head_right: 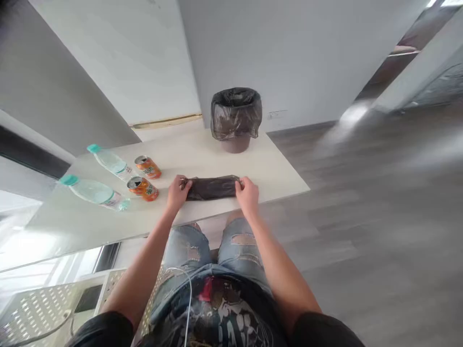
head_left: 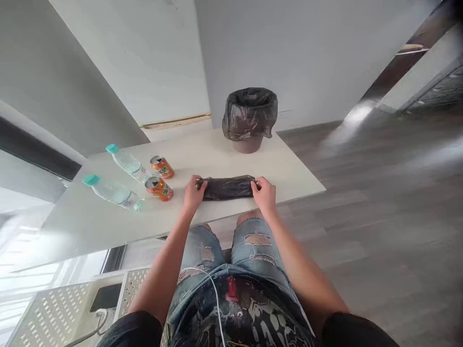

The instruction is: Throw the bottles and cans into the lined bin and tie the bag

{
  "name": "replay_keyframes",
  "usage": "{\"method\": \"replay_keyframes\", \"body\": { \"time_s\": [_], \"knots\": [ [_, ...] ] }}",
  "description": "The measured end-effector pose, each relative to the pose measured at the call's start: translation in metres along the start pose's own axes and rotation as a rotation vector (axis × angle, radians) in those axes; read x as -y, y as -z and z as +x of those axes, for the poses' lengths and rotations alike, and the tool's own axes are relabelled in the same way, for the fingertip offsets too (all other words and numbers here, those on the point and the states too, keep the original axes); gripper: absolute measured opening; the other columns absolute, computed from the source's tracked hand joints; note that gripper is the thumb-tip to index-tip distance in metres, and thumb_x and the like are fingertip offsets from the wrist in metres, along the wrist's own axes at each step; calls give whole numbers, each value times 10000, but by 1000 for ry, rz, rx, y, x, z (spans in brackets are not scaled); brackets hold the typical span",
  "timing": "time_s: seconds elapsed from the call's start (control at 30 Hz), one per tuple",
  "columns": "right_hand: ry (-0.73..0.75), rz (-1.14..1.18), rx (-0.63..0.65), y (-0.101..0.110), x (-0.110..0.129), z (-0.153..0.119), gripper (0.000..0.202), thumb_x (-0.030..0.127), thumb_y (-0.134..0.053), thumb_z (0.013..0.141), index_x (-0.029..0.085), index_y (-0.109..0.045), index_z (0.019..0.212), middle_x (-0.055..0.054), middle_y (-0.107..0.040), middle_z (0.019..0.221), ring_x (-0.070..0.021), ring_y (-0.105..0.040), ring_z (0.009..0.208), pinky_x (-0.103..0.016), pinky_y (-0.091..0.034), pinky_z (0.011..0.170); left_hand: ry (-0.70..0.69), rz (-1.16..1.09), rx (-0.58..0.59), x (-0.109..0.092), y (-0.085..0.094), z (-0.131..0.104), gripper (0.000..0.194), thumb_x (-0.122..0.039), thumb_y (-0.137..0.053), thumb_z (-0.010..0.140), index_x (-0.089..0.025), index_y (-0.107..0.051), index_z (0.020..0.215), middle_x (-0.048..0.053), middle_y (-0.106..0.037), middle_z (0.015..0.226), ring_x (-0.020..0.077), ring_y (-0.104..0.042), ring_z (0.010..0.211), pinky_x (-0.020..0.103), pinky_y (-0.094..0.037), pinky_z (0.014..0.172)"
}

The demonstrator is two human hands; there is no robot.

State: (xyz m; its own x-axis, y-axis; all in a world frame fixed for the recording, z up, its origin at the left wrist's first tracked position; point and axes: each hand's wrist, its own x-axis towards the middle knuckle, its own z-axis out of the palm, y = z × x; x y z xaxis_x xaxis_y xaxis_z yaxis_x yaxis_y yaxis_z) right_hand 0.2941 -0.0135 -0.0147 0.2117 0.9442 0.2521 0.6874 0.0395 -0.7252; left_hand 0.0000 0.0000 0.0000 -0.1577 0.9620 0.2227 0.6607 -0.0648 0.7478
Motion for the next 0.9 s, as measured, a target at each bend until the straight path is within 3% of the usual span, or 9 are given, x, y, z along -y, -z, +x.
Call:
{"method": "replay_keyframes", "body": {
  "time_s": [0.4, 0.67, 0.8, 0.83, 0.9],
  "knots": [
    [-140, -216, 17, -6, 15, 0, 150, 331, -534, 1056, 211, -615, 1096, -28, -675, 693, -216, -596, 677, -277, -272, 609, 18, 266, -65, -8, -2, 10, 180, -277, -633, 973, -271, -572, 1143, 36, -706, 954, 245, -679, 935, 313, -454, 788],
    [-108, -208, -17, -12, 11, -5, 175, 339, -501, 1065, 205, -587, 1137, -12, -641, 699, -192, -545, 627, -278, -283, 603, 14, 371, -98, -5, -4, 14, 116, -289, -586, 1010, -259, -593, 1122, 65, -697, 1031, 251, -676, 930, 349, -499, 816],
    [6, -131, -139, -7, 12, -9, 279, 406, -456, 1068, 185, -574, 1191, -78, -656, 851, -241, -600, 760, -309, -408, 653, -129, 429, -257, -19, 0, 8, 236, -313, -482, 1056, -200, -620, 1209, 169, -663, 1229, 326, -631, 1172, 470, -507, 1009],
    [64, -130, -190, -5, 15, -10, 295, 403, -433, 1075, 178, -583, 1194, -114, -659, 929, -260, -614, 836, -328, -446, 689, -197, 433, -254, -25, 0, 5, 274, -310, -447, 1067, -186, -625, 1235, 183, -656, 1273, 333, -613, 1224, 489, -495, 1052],
    [195, -150, -256, -2, 23, -10, 307, 346, -385, 1086, 173, -620, 1180, -172, -646, 1084, -288, -617, 990, -376, -504, 805, -357, 430, -136, -38, -4, -2, 343, -294, -389, 1084, -171, -627, 1298, 182, -657, 1351, 317, -596, 1296, 489, -477, 1118]
  ]
}}
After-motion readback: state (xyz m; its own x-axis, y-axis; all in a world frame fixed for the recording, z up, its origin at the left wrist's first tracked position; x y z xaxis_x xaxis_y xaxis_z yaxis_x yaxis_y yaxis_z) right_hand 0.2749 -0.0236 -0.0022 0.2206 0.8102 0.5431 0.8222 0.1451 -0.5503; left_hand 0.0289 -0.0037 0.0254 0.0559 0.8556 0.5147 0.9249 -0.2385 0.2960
